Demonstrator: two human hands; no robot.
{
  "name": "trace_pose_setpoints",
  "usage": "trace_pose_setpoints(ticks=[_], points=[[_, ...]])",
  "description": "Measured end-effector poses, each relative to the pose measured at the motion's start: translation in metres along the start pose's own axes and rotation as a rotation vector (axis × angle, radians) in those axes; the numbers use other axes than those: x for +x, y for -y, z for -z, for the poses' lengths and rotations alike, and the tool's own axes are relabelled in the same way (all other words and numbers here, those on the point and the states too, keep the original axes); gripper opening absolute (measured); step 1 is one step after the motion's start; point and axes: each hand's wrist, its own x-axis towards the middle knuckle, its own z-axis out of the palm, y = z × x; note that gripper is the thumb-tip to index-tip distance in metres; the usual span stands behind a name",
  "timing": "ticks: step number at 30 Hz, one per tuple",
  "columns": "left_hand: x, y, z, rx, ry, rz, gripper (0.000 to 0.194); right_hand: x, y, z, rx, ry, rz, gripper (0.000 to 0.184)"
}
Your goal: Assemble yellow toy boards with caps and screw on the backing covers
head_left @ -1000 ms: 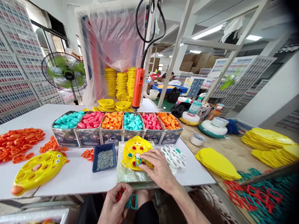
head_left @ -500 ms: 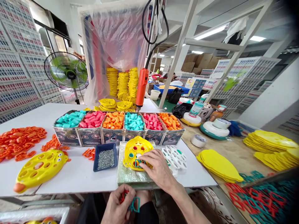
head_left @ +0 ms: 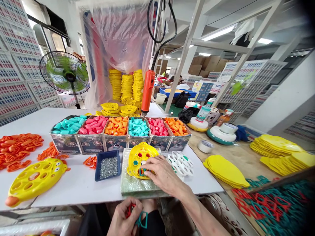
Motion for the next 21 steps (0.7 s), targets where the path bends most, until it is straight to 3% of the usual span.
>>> trace_pose_setpoints(ticks=[7,21], points=[[0.0012,0.0029,0.0005,-0.022,0.041,0.036,0.054,-0.0008,0.0021,-0.0022,-0.134,-0.016,-0.018,0.019],[0.0023,0.0047,0.0039,0.023,0.029,0.004,0.054,-0.0026,-0.0006,-0.0002,-0.13,-0.048,0.032,0.02]])
